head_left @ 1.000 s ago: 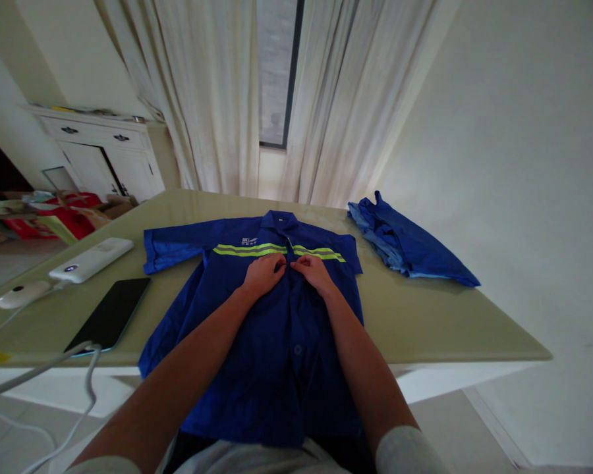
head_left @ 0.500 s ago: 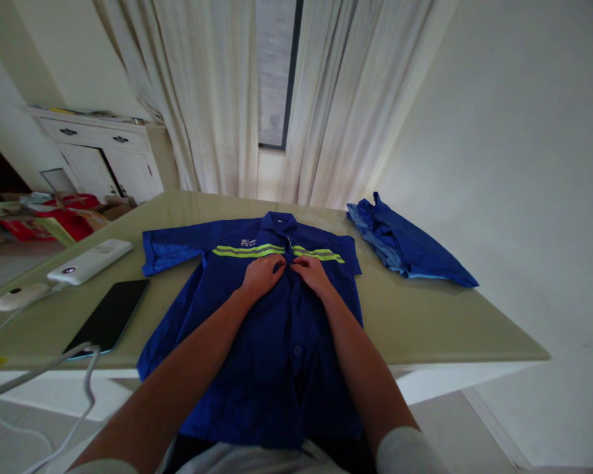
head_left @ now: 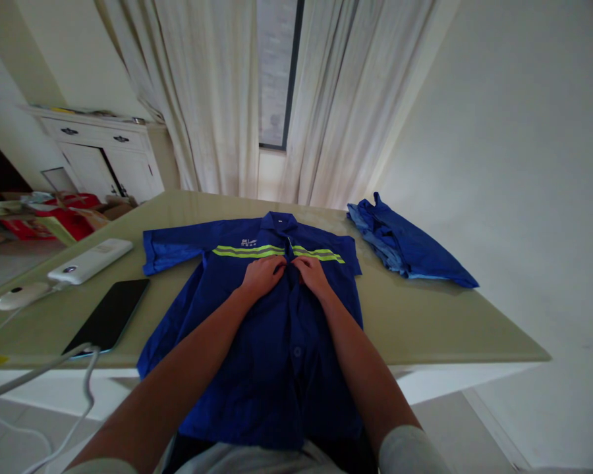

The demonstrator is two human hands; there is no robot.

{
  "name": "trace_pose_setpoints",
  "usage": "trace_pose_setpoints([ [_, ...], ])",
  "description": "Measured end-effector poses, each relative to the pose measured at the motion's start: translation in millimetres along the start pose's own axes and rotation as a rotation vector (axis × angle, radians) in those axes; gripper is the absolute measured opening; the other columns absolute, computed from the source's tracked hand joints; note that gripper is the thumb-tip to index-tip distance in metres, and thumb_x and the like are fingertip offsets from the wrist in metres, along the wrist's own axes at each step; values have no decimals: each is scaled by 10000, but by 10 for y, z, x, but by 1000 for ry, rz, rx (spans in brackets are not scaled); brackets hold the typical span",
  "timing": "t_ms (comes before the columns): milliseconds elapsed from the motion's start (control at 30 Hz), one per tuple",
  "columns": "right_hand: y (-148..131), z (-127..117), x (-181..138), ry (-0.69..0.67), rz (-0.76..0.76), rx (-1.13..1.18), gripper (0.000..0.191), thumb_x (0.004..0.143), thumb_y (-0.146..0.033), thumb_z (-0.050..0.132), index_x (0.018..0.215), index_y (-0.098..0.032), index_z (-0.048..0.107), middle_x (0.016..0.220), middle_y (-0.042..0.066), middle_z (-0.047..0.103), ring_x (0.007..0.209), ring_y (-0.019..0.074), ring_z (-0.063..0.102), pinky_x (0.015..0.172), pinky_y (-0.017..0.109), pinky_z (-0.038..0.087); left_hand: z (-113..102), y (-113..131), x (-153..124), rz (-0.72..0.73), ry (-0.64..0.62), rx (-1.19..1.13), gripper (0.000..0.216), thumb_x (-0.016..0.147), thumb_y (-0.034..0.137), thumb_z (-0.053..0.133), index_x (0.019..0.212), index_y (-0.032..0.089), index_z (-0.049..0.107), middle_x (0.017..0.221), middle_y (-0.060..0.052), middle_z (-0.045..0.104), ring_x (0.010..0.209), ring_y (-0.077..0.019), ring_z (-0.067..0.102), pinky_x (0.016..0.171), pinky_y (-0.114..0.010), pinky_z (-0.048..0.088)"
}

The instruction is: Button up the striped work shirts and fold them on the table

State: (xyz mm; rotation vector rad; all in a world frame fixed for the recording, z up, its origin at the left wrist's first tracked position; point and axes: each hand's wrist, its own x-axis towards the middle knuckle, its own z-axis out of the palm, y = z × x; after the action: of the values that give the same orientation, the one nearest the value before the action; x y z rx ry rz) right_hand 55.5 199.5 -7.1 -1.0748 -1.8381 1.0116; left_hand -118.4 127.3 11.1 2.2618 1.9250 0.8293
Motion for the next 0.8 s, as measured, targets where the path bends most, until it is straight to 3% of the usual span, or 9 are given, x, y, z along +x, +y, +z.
trace_pose_setpoints([
  [133,40,13,8,-43,60,77,152,793,-301,596,836,-212,712,555,-43,592,423,127,496,448,248,398,0,-7,-4,2,3,-32,217,968,292,547,1111,286,710,1122,-25,758,1046,-229,691,897,-318,514],
  [367,78,31,1,-111,9,142,170,709,-314,703,835,-203,674,648,-28,633,479,124,530,469,241,416,25,-54,21,10,8,-84,225,960,270,548,1105,270,721,1134,-28,766,1059,-230,697,921,-326,518],
  [567,88,32,7,-86,-37,91,182,718,-335,702,842,-203,686,719,-11,645,518,118,525,490,240,410,69,-123,63,11,11,-194,201,950,252,577,1077,240,732,1040,-24,786,927,-211,721,862,-314,524],
  [800,90,27,27,-68,-113,-40,123,766,-291,683,839,-195,711,732,0,667,632,146,567,602,254,442,86,-107,55,22,20,-133,177,932,235,584,1033,243,729,1007,-23,786,923,-223,729,837,-322,520],
])
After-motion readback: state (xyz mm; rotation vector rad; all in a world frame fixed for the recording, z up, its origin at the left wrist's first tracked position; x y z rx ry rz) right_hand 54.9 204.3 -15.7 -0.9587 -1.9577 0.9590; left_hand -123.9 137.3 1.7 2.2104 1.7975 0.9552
